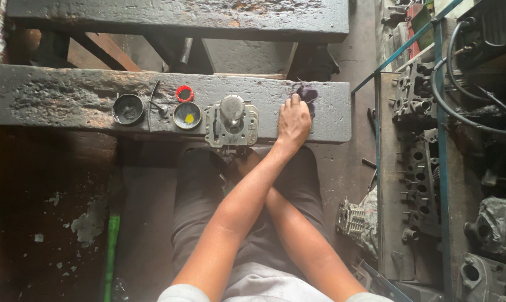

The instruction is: The person manipulates an engine cylinder head assembly by hand, wiping small pins and components with a cloth, handling a green cloth, and testing parts within the cylinder head holes on the workbench.

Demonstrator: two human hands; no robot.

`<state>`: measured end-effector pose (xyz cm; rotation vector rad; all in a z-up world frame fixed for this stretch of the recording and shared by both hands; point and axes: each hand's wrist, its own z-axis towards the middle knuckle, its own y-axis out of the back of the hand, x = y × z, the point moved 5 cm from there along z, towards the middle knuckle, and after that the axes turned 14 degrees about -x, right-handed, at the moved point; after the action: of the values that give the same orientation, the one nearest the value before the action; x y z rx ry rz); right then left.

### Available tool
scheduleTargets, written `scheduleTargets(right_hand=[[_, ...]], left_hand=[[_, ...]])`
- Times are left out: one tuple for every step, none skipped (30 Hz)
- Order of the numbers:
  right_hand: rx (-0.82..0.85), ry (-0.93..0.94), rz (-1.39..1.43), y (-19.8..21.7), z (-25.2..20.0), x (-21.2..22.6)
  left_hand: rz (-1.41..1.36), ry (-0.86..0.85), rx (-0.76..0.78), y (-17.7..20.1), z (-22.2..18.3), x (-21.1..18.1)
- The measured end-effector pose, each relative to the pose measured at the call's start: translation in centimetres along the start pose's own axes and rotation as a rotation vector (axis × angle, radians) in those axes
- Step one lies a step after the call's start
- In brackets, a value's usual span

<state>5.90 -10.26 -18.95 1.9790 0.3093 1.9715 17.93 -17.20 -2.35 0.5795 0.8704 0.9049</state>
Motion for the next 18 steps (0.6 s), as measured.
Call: scheduleTargets(right_hand=[[-0.003, 0.0, -0.001, 0.0, 0.0, 0.0], [-0.002, -0.002, 0.003, 0.0, 0.1, 0.0], [-0.003, -0.001, 0.003, 0.0, 0.1, -0.1], [-0.004, 0.0, 0.002, 0.1, 0.1, -0.2], [-0.005, -0.001, 0.002, 0.2, 0.0, -0.3], [-0.007, -0.001, 0.004, 0.2, 0.2, -0.4], [-0.011, 0.003, 0.004, 0.2, 0.3, -0.5], [-0.013, 0.003, 0.006, 0.1, 0.2, -0.5], [-0.012, 0.001, 0.006, 0.0, -0.1, -0.6], [-0.014, 0.002, 0.007, -0.2, -0.1, -0.6], [-0.012, 0.003, 0.006, -0.3, -0.2, -0.6], [-0.009, 0.002, 0.001, -0.4, -0.2, -0.6], [-0.009, 0.002, -0.002, -0.5, -0.2, -0.5], [-0.006, 0.004, -0.004, -0.5, -0.1, -0.3], [-0.001, 0.004, -0.005, -0.5, -0.1, -0.2], [-0.002, 0.007, -0.008, -0.6, 0.2, 0.1], [-0.003, 0.005, -0.007, -0.7, 0.5, 0.5], [-0.009, -0.003, -0.007, -0.7, 0.6, 0.8]], left_hand=[[0.001, 0.008, 0.05, -0.3, -0.1, 0.1], [0.002, 0.016, 0.098, -0.6, -0.1, 0.1], [0.003, 0.024, 0.147, -0.8, -0.2, 0.2], [-0.015, 0.036, 0.151, -0.8, -0.3, 0.2], [-0.034, 0.048, 0.156, -0.7, -0.4, 0.1], [-0.051, 0.058, 0.159, -0.5, -0.3, 0.2], [-0.078, 0.049, 0.126, 0.1, -0.2, 0.0], [-0.102, 0.041, 0.096, 1.0, -0.4, -0.1], [-0.127, 0.034, 0.067, 2.0, -0.5, -0.3], [-0.139, -0.002, 0.073, 3.2, -0.7, -0.6], [-0.151, -0.038, 0.08, 4.6, -0.8, -1.0], [-0.164, -0.072, 0.086, 6.1, -1.1, -1.3], [-0.22, -0.123, 0.031, 8.2, -1.3, -1.8], [-0.277, -0.173, -0.024, 10.5, -1.9, -2.0], [-0.334, -0.223, -0.079, 12.8, -2.8, -2.1], [-0.4, -0.169, -0.121, 15.1, -4.0, -1.4], [-0.465, -0.114, -0.164, 17.3, -5.4, -0.4], [-0.457, -0.026, -0.301, 19.4, -6.7, 1.5]])
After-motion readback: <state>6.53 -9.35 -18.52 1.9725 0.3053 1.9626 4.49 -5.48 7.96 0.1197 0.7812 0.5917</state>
